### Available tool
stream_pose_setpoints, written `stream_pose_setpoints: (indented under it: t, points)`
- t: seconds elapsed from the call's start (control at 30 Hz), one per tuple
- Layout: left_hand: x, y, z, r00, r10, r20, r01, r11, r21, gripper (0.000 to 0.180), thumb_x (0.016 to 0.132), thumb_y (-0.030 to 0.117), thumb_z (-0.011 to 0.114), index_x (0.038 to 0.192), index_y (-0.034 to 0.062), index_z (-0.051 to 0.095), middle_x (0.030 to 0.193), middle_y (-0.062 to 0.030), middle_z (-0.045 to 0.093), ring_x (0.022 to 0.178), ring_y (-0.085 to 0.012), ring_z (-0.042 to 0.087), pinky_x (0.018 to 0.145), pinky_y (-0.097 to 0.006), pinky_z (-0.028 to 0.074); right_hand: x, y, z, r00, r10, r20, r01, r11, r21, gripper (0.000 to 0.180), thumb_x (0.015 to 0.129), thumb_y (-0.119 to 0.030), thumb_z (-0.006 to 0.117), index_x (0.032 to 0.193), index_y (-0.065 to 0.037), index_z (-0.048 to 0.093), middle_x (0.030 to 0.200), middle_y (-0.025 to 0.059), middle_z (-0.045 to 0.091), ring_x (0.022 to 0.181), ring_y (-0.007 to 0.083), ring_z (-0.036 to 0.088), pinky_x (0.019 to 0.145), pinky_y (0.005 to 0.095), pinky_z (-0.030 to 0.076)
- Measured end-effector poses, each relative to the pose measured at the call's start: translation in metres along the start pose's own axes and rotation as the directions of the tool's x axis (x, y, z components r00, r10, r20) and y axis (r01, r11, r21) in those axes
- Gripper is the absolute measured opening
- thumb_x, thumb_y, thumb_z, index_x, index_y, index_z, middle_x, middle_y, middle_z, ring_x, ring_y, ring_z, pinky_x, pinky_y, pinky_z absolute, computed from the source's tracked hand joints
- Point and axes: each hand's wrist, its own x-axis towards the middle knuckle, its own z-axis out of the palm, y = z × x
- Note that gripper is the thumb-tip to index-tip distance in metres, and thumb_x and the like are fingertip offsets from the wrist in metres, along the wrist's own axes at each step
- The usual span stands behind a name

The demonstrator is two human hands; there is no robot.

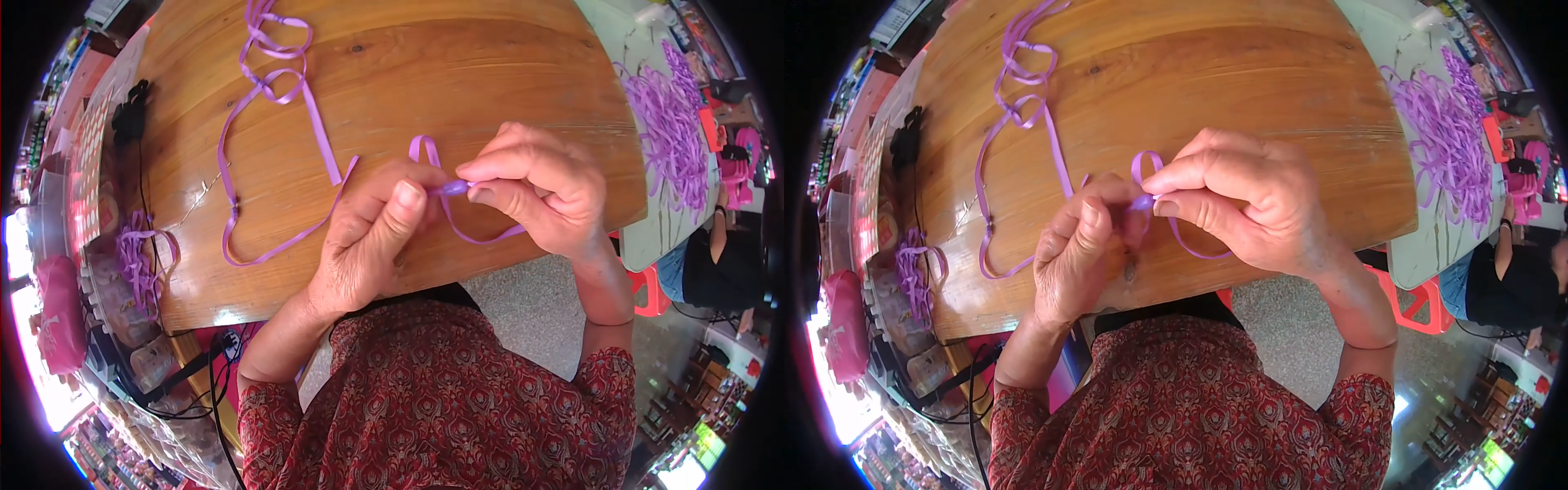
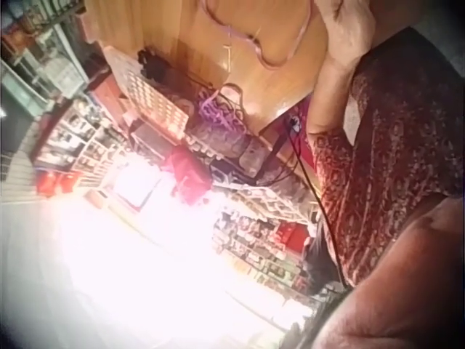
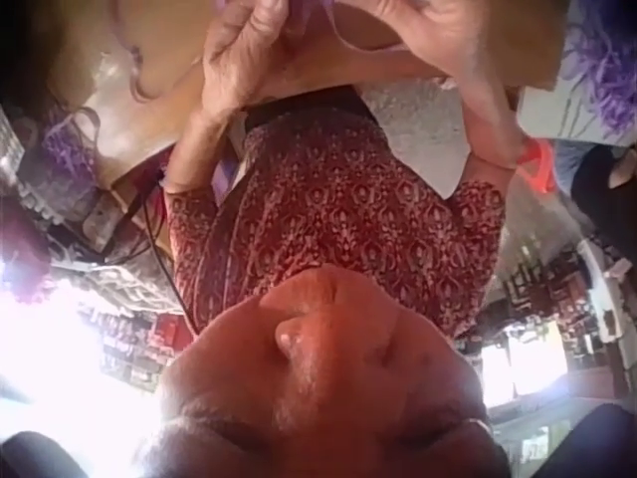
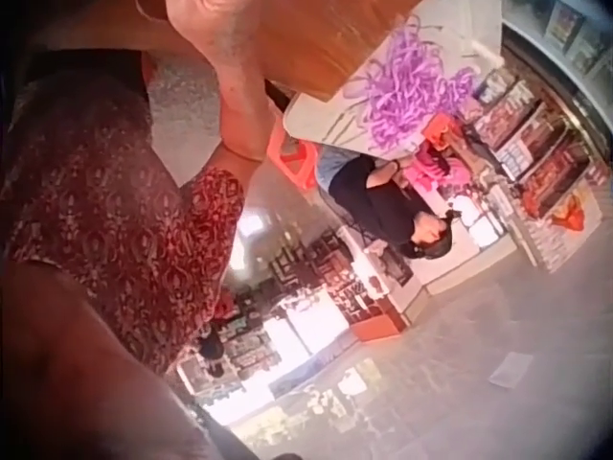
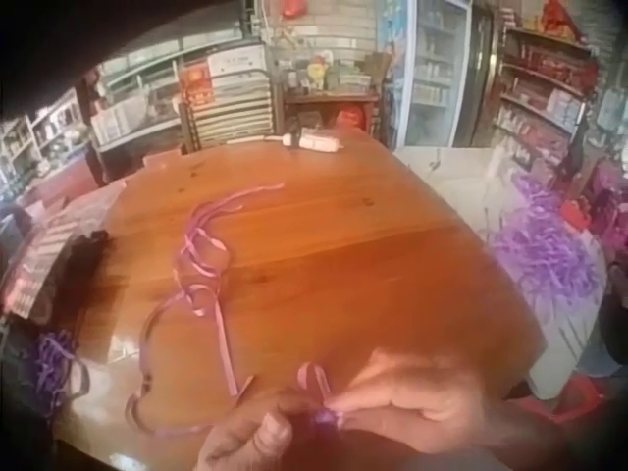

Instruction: The person ties a series of knots in a purple ribbon by hand, pulling the ends to tighten each loop. They repeat this process to create multiple knots along the length of the ribbon.

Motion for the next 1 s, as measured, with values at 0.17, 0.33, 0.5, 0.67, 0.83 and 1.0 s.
stream_pose_setpoints:
  t: [0.17, 0.33, 0.5, 0.67, 0.83, 1.0]
  points:
    - [0.02, 0.006, 0.006, 0.891, 0.274, -0.362, -0.126, 0.915, 0.382, 0.02, 0.097, 0.014, 0.049, 0.107, -0.0015, 0.057, 0.098, -0.0057, 0.056, 0.091, -0.0126, 0.053, 0.083, -0.026, 0.043, -0.018, -0.003, -0.02, 0.993, 0.096, -0.061, -0.098, 0.995, -0.016, 0.015, 0.075, 0.003, 0.07, 0.09, 0.003, 0.067, 0.076, 0.0098, 0.064, 0.067, 0.0161, 0.062, 0.056, 0.0249, 0.045]
    - [0.037, -0.004, -0.001, 0.865, 0.451, -0.22, -0.164, 0.669, 0.725, 0.014, 0.089, 0.002, 0.055, 0.102, -0.0012, 0.058, 0.093, -0.0078, 0.056, 0.085, -0.015, 0.054, 0.075, -0.027, 0.045, -0.049, -0.015, -0.049, 0.966, 0.244, -0.091, -0.249, 0.967, -0.057, 0.013, 0.078, 0.0, 0.069, 0.091, 0.0, 0.068, 0.078, 0.0075, 0.065, 0.069, 0.0143, 0.062, 0.057, 0.0242, 0.045]
    - [0.038, -0.016, -0.001, 0.85, 0.522, -0.077, -0.18, 0.423, 0.888, 0.014, 0.084, -0.002, 0.059, 0.098, -0.0009, 0.059, 0.091, -0.0113, 0.054, 0.081, -0.019, 0.055, 0.069, -0.027, 0.046, -0.085, -0.018, -0.118, 0.805, 0.549, -0.224, -0.577, 0.813, -0.082, 0.012, 0.083, -0.002, 0.065, 0.094, -0.003, 0.068, 0.085, 0.0012, 0.066, 0.077, 0.0077, 0.06, 0.066, 0.0223, 0.048]
    - [0.042, -0.017, 0.002, 0.883, 0.468, -0.044, -0.169, 0.402, 0.9, 0.012, 0.082, -0.003, 0.059, 0.094, -0.0011, 0.06, 0.089, -0.0116, 0.056, 0.077, -0.022, 0.056, 0.067, -0.028, 0.047, -0.119, 0.001, -0.267, 0.616, 0.302, -0.727, -0.606, 0.771, -0.193, 0.021, 0.086, -0.012, 0.063, 0.105, -0.005, 0.067, 0.094, 0.0015, 0.067, 0.085, 0.0085, 0.06, 0.078, 0.0224, 0.047]
    - [0.043, -0.021, 0.003, 0.841, 0.539, 0.055, -0.241, 0.281, 0.929, 0.011, 0.079, -0.002, 0.062, 0.089, 0.0002, 0.061, 0.084, -0.0148, 0.057, 0.075, -0.029, 0.057, 0.062, -0.034, 0.047, -0.139, -0.003, -0.376, 0.905, -0.143, -0.4, -0.415, -0.098, -0.904, 0.036, 0.088, -0.017, 0.061, 0.12, -0.001, 0.057, 0.116, 0.0121, 0.062, 0.101, 0.0208, 0.06, 0.089, 0.0284, 0.045]
    - [0.039, -0.03, -0.003, 0.707, 0.567, 0.423, -0.474, -0.064, 0.878, 0.017, 0.07, 0.008, 0.069, 0.084, 0.0043, 0.061, 0.079, -0.0107, 0.054, 0.067, -0.0272, 0.054, 0.058, -0.038, 0.045, -0.092, 0.034, -0.241, 0.923, 0.012, -0.384, -0.355, 0.405, -0.843, 0.028, 0.086, -0.012, 0.062, 0.112, -0.001, 0.062, 0.114, 0.013, 0.062, 0.108, 0.0252, 0.057, 0.094, 0.0333, 0.043]
